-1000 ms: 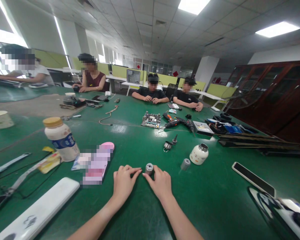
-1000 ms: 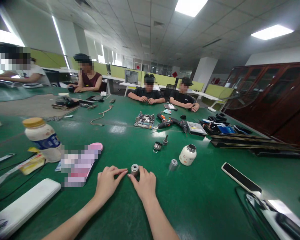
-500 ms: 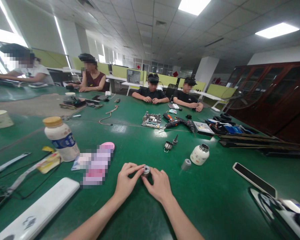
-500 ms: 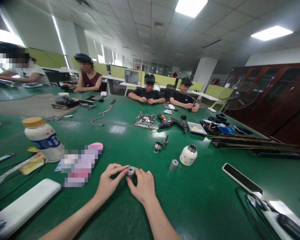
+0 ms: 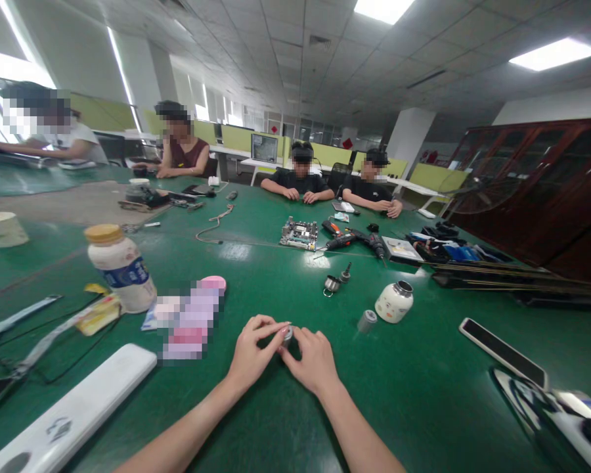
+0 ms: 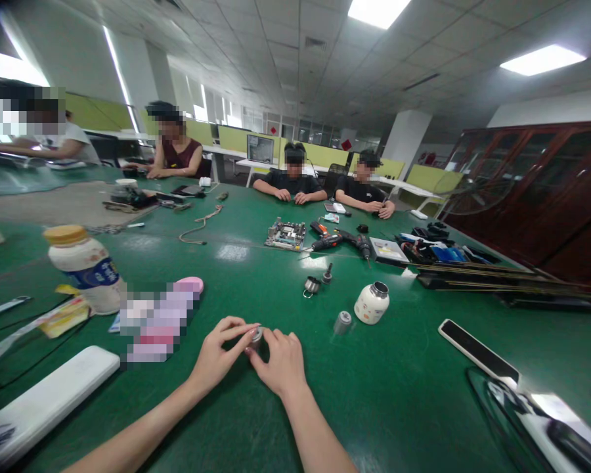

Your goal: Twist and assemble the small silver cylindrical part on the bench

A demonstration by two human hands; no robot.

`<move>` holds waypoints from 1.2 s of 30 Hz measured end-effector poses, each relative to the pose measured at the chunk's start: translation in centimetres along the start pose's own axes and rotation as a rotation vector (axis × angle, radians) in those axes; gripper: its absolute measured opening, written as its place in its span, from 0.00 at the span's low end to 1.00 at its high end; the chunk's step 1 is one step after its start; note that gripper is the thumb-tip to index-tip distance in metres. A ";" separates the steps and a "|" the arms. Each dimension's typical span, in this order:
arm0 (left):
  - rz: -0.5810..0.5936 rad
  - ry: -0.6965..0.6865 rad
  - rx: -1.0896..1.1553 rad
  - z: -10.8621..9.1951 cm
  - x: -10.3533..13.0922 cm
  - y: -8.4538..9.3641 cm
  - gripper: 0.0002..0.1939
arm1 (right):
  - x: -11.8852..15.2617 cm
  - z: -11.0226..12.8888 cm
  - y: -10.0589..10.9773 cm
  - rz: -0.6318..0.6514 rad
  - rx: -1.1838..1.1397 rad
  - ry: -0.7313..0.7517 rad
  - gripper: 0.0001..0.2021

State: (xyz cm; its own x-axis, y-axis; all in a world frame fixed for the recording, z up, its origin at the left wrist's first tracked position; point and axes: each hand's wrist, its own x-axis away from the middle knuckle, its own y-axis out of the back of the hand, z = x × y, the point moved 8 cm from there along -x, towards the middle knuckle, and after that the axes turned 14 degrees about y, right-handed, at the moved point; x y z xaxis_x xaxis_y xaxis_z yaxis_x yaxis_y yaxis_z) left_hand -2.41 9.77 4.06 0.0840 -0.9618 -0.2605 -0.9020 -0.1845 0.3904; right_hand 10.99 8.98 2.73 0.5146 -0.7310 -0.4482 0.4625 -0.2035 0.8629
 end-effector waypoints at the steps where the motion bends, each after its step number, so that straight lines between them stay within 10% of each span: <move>1: 0.000 -0.008 -0.005 -0.1 0.0 0.0 0.12 | 0.0 0.0 0.0 -0.001 -0.003 -0.002 0.11; 8: -0.061 -0.086 -0.073 -0.8 0.4 0.4 0.09 | 0.0 0.1 0.1 -0.012 0.001 0.005 0.11; 14: -0.470 -0.006 -0.323 -1.1 1.3 3.1 0.08 | -0.1 0.0 0.2 -0.028 0.052 -0.006 0.14; 22: -0.326 0.240 -0.594 1.2 0.8 1.9 0.06 | -0.1 0.0 0.3 -0.018 0.050 -0.021 0.13; 31: -0.371 -0.284 -0.247 -2.9 1.9 1.8 0.07 | 0.0 -0.1 0.0 -0.006 0.034 -0.019 0.11; 36: -0.333 -0.304 -0.240 -3.2 2.0 1.4 0.06 | 0.0 0.0 0.0 0.002 0.034 -0.022 0.10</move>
State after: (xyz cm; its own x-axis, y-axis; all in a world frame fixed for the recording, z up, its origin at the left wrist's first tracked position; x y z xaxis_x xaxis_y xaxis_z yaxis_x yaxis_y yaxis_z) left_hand -2.19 6.97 6.94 0.1908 -0.7471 -0.6368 -0.7214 -0.5467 0.4252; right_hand 11.02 9.02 2.74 0.4996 -0.7454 -0.4413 0.4365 -0.2233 0.8715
